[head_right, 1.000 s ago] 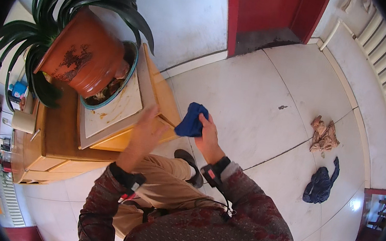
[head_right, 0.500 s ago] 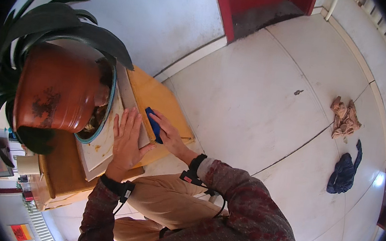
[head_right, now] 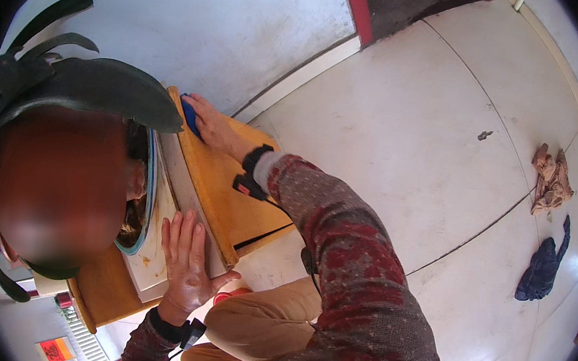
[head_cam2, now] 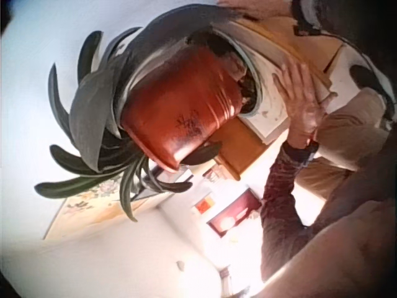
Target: The person cleans a yellow wooden cabinet using a blue cloth and a red bucket of water. They wipe the top and front surfaces, dip the cloth into the bucket, and reposition items like a plant pot and paper towel to reach different areas.
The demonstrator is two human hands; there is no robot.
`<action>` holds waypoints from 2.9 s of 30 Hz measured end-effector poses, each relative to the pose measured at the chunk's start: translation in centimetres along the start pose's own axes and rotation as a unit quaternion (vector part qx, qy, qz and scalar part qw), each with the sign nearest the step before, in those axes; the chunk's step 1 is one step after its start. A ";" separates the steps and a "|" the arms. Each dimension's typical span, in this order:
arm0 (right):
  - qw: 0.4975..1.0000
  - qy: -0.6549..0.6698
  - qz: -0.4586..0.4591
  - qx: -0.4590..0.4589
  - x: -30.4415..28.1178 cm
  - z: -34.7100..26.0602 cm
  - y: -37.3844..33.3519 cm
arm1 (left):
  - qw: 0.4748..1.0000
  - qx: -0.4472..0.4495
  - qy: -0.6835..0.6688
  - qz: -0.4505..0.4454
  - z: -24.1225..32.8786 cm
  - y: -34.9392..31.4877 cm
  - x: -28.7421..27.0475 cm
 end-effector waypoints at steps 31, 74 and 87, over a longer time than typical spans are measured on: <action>0.946 0.110 0.114 0.283 -4.1 -23.6 -20.2 | 0.997 -0.009 -0.008 0.077 0.1 -0.3 -1.2; 0.820 -0.188 0.082 0.534 -7.4 9.2 -42.7 | 0.999 -0.009 0.046 0.022 -0.1 0.0 -0.2; 0.872 -0.105 -0.009 0.478 -6.7 26.4 -29.2 | 0.998 0.011 0.055 0.013 -0.6 -1.4 0.7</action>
Point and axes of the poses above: each hand's wrist, its own y-axis towards the middle knuckle, its own x-axis out of the palm, z = x × y, the point moved 10 cm from there along y, towards the middle knuckle, and after that the axes turned 11 degrees about -x, right-handed, at the moved point
